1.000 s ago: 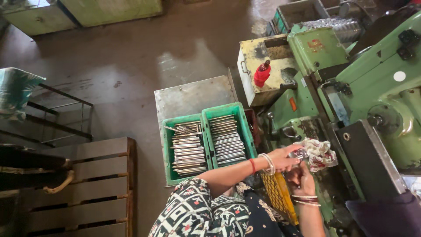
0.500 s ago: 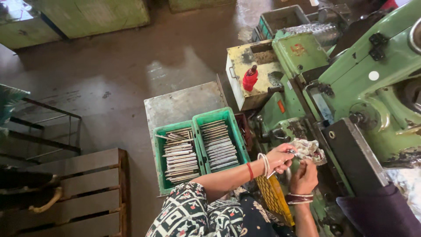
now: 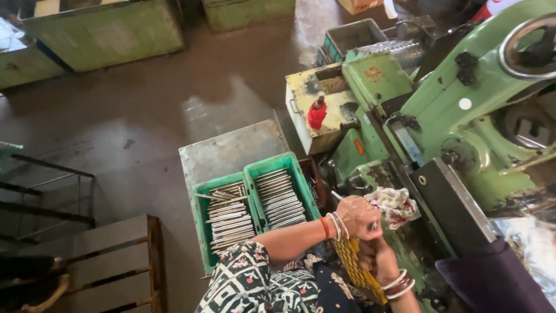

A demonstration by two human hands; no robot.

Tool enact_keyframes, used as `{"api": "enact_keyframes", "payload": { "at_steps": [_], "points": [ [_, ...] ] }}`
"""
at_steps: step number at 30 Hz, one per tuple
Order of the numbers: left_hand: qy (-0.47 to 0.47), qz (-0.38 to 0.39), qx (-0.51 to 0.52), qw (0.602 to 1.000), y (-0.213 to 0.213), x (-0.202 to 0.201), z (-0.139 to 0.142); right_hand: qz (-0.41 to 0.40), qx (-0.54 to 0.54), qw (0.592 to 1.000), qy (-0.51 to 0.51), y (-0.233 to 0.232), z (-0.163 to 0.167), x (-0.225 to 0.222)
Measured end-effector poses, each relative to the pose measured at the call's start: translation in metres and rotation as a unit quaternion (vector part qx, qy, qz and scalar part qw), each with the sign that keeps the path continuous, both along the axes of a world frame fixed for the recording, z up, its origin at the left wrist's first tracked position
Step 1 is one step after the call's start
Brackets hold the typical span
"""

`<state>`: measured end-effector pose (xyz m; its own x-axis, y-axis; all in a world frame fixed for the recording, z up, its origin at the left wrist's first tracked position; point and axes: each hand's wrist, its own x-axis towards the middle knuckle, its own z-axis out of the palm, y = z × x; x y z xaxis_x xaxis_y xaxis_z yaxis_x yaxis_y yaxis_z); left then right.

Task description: The person repeatedly picks metal rods from a green bin, inserts them into a lathe chuck, operates the machine to machine the rod, removes the finished piece, and places it back into the bin. The cycle continues with multiple rods.

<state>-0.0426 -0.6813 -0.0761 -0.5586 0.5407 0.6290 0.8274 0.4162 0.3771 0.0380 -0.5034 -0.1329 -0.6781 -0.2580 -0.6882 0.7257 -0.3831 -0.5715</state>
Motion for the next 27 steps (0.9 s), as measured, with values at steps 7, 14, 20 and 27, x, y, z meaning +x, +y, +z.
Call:
{"api": "enact_keyframes", "payload": {
  "at_steps": [7, 14, 20, 27],
  "points": [
    [0.094, -0.221, -0.034, 0.970, 0.015, 0.011, -0.008, 0.120, -0.084, 0.986, -0.085, 0.017, 0.003, 0.036],
    [0.025, -0.142, 0.018, 0.989, 0.019, -0.006, -0.004, -0.247, -0.056, 0.967, 0.036, 0.036, -0.002, 0.029],
    [-0.180, 0.176, 0.054, 0.966, -0.019, -0.019, -0.026, -0.214, -0.014, 0.976, 0.035, 0.102, -0.010, 0.068],
    [-0.267, 0.244, 0.072, 0.929, -0.009, -0.007, -0.057, -0.312, 0.088, 0.942, 0.083, 0.141, 0.032, 0.123]
  ]
}}
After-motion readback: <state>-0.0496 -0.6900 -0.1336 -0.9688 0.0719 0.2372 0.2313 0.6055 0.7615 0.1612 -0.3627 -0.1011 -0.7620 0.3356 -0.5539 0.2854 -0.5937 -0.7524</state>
